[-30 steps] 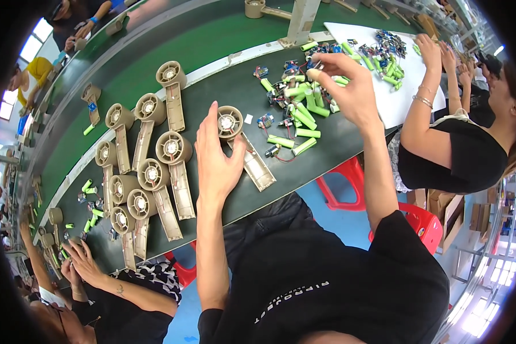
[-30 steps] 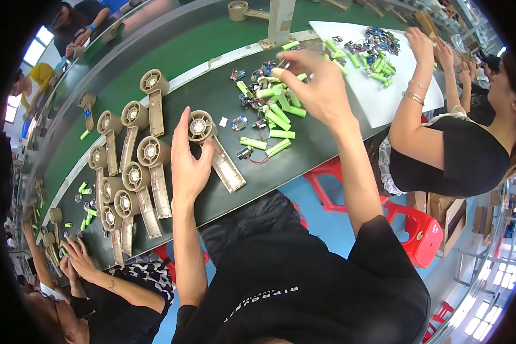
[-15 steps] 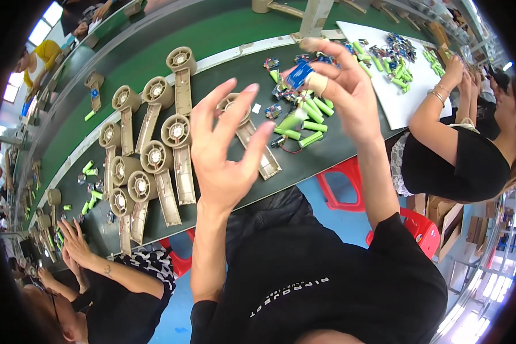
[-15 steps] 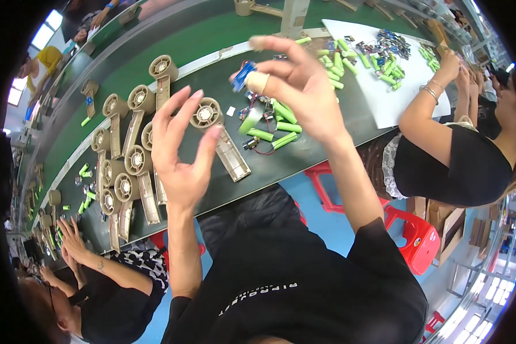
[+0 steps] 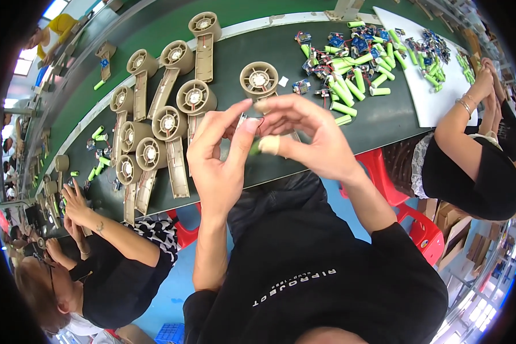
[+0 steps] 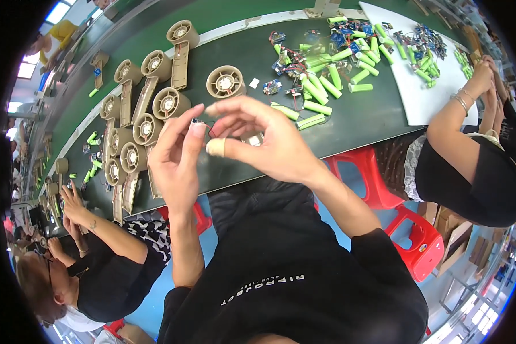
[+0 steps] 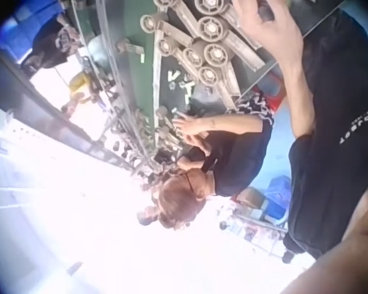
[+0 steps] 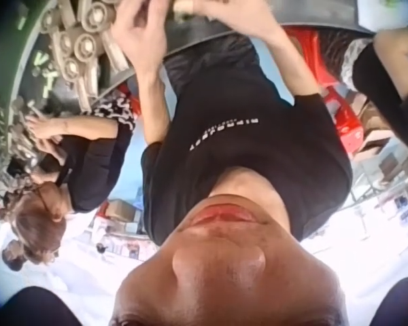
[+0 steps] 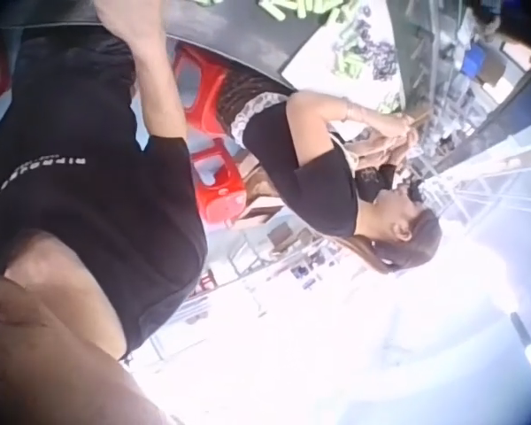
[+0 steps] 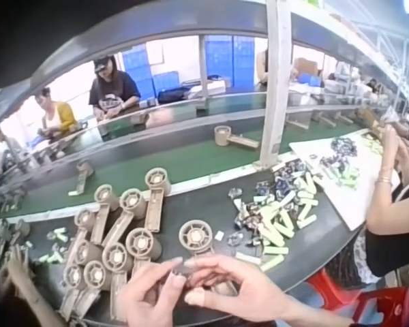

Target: The person assembles portable fans by installing circuit boards, batteries, and wiring into fan casing halves by hand, then placing the assembled units onto the conveyor belt.

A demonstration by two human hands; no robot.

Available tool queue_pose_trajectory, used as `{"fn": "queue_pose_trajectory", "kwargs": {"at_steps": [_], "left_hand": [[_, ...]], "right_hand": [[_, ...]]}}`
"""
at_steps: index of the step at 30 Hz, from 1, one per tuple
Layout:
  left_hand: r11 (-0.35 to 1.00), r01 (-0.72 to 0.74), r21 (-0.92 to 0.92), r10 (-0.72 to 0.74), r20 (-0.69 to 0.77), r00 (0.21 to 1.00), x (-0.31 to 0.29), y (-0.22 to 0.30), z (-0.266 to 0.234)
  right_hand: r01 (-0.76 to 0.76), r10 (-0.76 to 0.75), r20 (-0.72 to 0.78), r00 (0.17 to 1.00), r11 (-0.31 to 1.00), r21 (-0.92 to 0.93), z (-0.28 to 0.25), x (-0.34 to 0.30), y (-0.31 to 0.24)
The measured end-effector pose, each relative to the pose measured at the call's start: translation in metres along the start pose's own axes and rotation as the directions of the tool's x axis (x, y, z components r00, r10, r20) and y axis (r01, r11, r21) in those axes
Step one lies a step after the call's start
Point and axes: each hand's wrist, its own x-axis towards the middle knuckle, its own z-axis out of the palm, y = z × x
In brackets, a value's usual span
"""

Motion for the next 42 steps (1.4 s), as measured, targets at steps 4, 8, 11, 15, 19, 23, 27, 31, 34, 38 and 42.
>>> {"fn": "queue_pose_trajectory", "kwargs": {"at_steps": [4, 8, 11, 15, 19, 23, 27, 31, 34, 38, 42], "left_hand": [[0.996, 0.068, 0.064, -0.070, 0.028, 0.997, -0.006, -0.001, -0.006], [0.988, -0.118, 0.098, 0.099, 0.179, 0.979, -0.016, -0.008, -0.002], [0.987, -0.112, 0.113, 0.090, 0.181, 0.979, -0.030, -0.009, 0.007], [1.000, -0.016, -0.020, 0.018, 0.143, 0.989, -0.038, -0.014, 0.007], [0.989, 0.013, -0.150, 0.017, 0.199, 0.980, -0.038, -0.017, -0.005], [0.972, 0.091, -0.215, -0.072, 0.097, 0.993, -0.036, -0.014, -0.002], [0.982, 0.141, -0.125, -0.140, 0.012, 0.990, -0.020, 0.000, 0.004], [0.942, 0.014, 0.334, -0.058, 0.124, 0.991, -0.002, -0.006, 0.013], [0.825, -0.213, 0.524, 0.092, 0.247, 0.965, 0.005, -0.014, 0.029], [0.811, -0.206, 0.547, 0.108, 0.206, 0.973, 0.009, -0.027, 0.043], [0.959, 0.123, 0.254, -0.113, -0.052, 0.992, 0.011, -0.027, 0.038]], "right_hand": [[-0.115, 0.114, 0.011, 0.993, 0.988, 0.101, 0.013, -0.003, 0.006], [-0.129, 0.159, -0.045, 0.986, 0.910, 0.393, 0.021, -0.006, 0.012], [-0.157, 0.203, -0.060, 0.977, 0.884, 0.441, 0.023, -0.010, 0.012], [-0.195, 0.262, -0.025, 0.965, 0.776, 0.600, 0.019, -0.016, 0.018], [-0.262, 0.257, 0.084, 0.963, 0.810, 0.525, 0.011, -0.019, 0.013], [-0.133, 0.159, -0.062, 0.985, 0.945, 0.298, 0.019, -0.031, 0.001], [-0.106, 0.077, -0.228, 0.971, 0.987, -0.117, -0.015, -0.036, -0.009], [-0.211, 0.069, -0.351, 0.934, 0.900, -0.382, -0.036, -0.022, -0.001], [-0.251, 0.136, -0.326, 0.936, 0.905, -0.343, -0.037, -0.020, 0.011], [-0.176, 0.076, -0.271, 0.960, 0.914, -0.366, -0.035, -0.013, 0.013], [0.001, -0.125, -0.230, 0.965, 0.881, -0.474, -0.029, 0.005, 0.024]]}}
